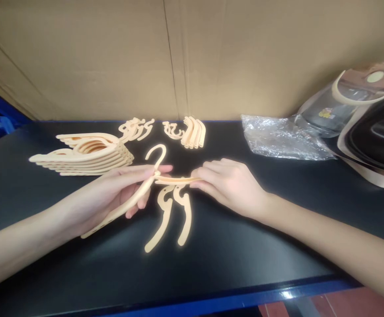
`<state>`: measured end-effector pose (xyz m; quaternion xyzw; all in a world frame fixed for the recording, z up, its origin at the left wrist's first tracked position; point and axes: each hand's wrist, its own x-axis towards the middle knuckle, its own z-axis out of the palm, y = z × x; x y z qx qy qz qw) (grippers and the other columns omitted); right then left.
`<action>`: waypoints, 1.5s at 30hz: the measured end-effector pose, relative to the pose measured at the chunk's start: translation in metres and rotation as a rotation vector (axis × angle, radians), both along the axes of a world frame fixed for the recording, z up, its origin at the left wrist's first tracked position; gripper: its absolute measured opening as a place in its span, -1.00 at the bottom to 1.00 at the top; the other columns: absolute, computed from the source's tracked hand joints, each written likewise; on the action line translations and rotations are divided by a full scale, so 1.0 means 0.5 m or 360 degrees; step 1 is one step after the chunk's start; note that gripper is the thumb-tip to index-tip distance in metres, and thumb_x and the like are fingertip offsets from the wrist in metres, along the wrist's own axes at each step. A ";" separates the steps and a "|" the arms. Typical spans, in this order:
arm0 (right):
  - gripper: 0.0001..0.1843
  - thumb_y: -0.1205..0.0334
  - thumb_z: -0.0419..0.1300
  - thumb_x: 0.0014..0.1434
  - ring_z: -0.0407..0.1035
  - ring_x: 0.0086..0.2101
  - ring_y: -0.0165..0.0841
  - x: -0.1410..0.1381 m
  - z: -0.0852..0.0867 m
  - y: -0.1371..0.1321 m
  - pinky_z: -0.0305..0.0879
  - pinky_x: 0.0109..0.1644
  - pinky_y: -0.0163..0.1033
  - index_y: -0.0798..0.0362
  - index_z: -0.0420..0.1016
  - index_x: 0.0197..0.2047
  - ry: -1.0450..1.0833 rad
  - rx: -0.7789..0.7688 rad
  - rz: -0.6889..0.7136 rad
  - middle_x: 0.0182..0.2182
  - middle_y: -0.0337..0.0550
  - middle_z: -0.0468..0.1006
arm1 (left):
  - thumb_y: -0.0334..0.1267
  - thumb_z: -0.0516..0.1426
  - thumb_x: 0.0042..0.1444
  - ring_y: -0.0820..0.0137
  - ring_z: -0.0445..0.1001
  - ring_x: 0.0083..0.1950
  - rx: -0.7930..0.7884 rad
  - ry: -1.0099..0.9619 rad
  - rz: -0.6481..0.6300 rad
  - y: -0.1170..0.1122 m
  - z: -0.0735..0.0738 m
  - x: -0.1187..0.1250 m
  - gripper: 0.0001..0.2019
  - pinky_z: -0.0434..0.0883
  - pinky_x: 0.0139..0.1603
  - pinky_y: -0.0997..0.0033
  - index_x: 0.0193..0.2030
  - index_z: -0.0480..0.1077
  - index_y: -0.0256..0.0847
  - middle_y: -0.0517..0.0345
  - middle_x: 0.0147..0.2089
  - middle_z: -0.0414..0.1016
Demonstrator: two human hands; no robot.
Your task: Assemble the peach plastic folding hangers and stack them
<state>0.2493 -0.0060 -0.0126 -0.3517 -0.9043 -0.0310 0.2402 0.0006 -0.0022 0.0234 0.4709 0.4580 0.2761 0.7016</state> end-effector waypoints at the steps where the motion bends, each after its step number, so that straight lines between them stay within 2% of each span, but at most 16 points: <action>1: -0.70 0.12 0.01 0.40 0.41 -0.40 -0.41 0.000 -0.001 0.000 0.20 -0.31 -0.26 0.09 0.50 -0.14 -0.0012 0.0002 -0.0004 -0.37 -0.20 0.57 | -0.21 0.16 0.23 0.56 0.32 -0.64 0.0010 0.0008 0.0014 0.000 0.001 0.000 -0.68 0.36 -0.66 0.68 0.09 0.50 -0.23 0.23 -0.62 0.37; 7: -0.73 0.13 0.04 0.39 0.40 -0.42 -0.42 0.002 -0.003 -0.001 0.20 -0.32 -0.27 0.08 0.52 -0.13 -0.0006 0.0075 -0.0029 -0.37 -0.23 0.57 | -0.20 0.16 0.24 0.54 0.35 -0.64 0.0014 0.0008 -0.0020 0.001 0.002 -0.002 -0.69 0.36 -0.68 0.69 0.07 0.50 -0.24 0.24 -0.64 0.37; 12: -0.76 0.15 0.07 0.37 0.40 -0.42 -0.43 0.002 -0.001 -0.004 0.18 -0.34 -0.28 0.07 0.52 -0.12 -0.0023 0.0155 -0.0001 -0.39 -0.26 0.57 | -0.21 0.16 0.26 0.58 0.43 -0.58 0.0066 0.0022 -0.0176 0.000 0.007 -0.003 -0.77 0.44 -0.57 0.73 -0.03 0.53 -0.20 0.23 -0.54 0.48; 17: -0.78 0.15 0.10 0.36 0.39 -0.44 -0.45 0.001 0.001 -0.007 0.17 -0.35 -0.29 0.05 0.53 -0.18 0.0005 0.0182 0.0001 -0.42 -0.27 0.57 | -0.23 0.15 0.26 0.50 0.52 -0.43 0.0158 0.0052 -0.0312 0.007 0.005 -0.008 -0.81 0.52 -0.52 0.65 -0.05 0.51 -0.20 0.23 -0.47 0.51; 20: -0.76 0.11 0.11 0.35 0.35 -0.51 -0.49 -0.001 0.002 -0.010 0.16 -0.38 -0.31 0.06 0.52 -0.24 0.0034 0.0134 0.0015 -0.46 -0.28 0.56 | -0.27 0.10 0.30 0.51 0.51 -0.47 0.0243 0.0074 -0.0401 0.009 0.002 -0.010 -0.80 0.52 -0.54 0.65 -0.02 0.47 -0.24 0.23 -0.49 0.51; 25: -0.67 0.00 0.14 0.31 0.31 -0.58 -0.51 -0.004 0.003 -0.016 0.15 -0.42 -0.33 0.07 0.55 -0.29 0.0084 0.0120 0.0003 -0.57 -0.30 0.51 | -0.36 0.04 0.31 0.54 0.49 -0.55 0.0247 0.0100 -0.0483 0.006 0.004 -0.003 -0.85 0.49 -0.57 0.67 -0.10 0.42 -0.32 0.26 -0.54 0.49; 29: -0.65 -0.01 0.17 0.28 0.28 -0.60 -0.52 -0.007 0.004 -0.020 0.12 -0.45 -0.34 0.05 0.56 -0.38 0.0168 -0.0034 -0.0003 -0.61 -0.32 0.48 | -0.36 0.04 0.29 0.55 0.45 -0.61 0.0291 0.0109 -0.0462 0.000 0.003 0.003 -0.87 0.45 -0.62 0.68 -0.16 0.41 -0.33 0.27 -0.57 0.47; 35: -0.67 -0.04 0.26 0.19 0.17 -0.64 -0.57 -0.012 0.009 -0.027 0.04 -0.53 -0.38 0.04 0.55 -0.42 0.0361 -0.0450 -0.0116 -0.66 -0.39 0.39 | -0.34 0.07 0.27 0.57 0.36 -0.63 0.0495 0.0167 -0.0353 0.001 -0.003 0.001 -0.86 0.37 -0.65 0.71 -0.18 0.42 -0.34 0.31 -0.63 0.39; 37: -0.66 -0.06 0.25 0.19 0.16 -0.64 -0.57 -0.012 0.009 -0.026 0.03 -0.54 -0.37 0.04 0.55 -0.42 0.0383 -0.0530 -0.0152 -0.66 -0.40 0.38 | -0.29 0.07 0.28 0.55 0.38 -0.60 0.0502 0.0185 -0.0340 0.003 -0.006 0.001 -0.82 0.38 -0.65 0.70 -0.12 0.44 -0.33 0.27 -0.57 0.44; 40: -0.65 -0.08 0.23 0.20 0.13 -0.65 -0.57 -0.010 0.008 -0.024 0.02 -0.53 -0.36 0.03 0.55 -0.40 0.0396 -0.0593 -0.0177 -0.67 -0.42 0.36 | -0.24 0.06 0.30 0.55 0.41 -0.56 0.0481 0.0218 -0.0357 0.004 -0.011 0.001 -0.77 0.37 -0.67 0.66 -0.08 0.46 -0.32 0.15 -0.37 0.54; 45: -0.62 -0.12 0.25 0.16 0.08 -0.65 -0.56 -0.010 0.009 -0.023 -0.02 -0.55 -0.35 0.03 0.54 -0.44 0.0451 -0.0764 -0.0229 -0.70 -0.43 0.30 | -0.18 0.07 0.29 0.58 0.36 -0.58 0.0479 0.0336 -0.0377 0.003 -0.011 0.001 -0.70 0.33 -0.68 0.67 -0.30 0.51 -0.36 0.09 -0.31 0.55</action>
